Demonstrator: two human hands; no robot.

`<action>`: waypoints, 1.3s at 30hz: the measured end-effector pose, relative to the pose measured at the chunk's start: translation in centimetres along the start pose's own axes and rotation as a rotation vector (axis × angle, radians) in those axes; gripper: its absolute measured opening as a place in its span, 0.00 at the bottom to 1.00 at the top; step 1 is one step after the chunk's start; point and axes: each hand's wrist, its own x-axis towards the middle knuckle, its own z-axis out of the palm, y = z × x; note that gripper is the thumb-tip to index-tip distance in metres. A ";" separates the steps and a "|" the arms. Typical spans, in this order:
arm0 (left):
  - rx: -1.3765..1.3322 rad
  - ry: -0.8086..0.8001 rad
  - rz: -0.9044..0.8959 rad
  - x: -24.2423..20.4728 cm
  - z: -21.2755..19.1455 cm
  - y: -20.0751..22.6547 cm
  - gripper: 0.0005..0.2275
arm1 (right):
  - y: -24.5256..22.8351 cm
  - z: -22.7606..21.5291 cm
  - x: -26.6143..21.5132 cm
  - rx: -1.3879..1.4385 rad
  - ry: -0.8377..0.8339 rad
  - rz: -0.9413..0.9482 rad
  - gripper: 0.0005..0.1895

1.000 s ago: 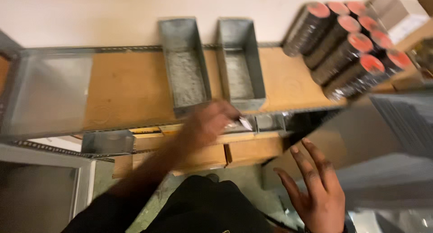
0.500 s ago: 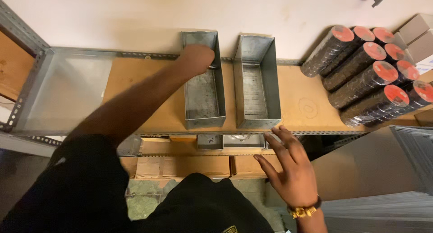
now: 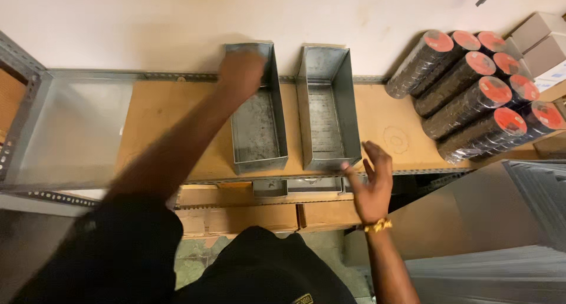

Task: The person repeatedly picks up cylindrical metal parts from a wire basket and places them into metal bins on a shelf. The person handles the parts one by one, transferring them from the basket to the bins.

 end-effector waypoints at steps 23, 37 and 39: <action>-1.658 0.049 -0.678 -15.1 -2.2 6.1 0.51 | 23.5 3.2 7.3 0.551 -0.242 0.428 0.37; -1.663 -0.029 -0.577 -14.2 -1.1 6.1 0.51 | 21.0 3.9 7.0 0.229 -0.280 0.051 0.32; -1.656 -0.022 -0.577 -14.7 -0.9 6.5 0.51 | 17.9 3.4 6.2 -0.103 -0.285 -0.233 0.27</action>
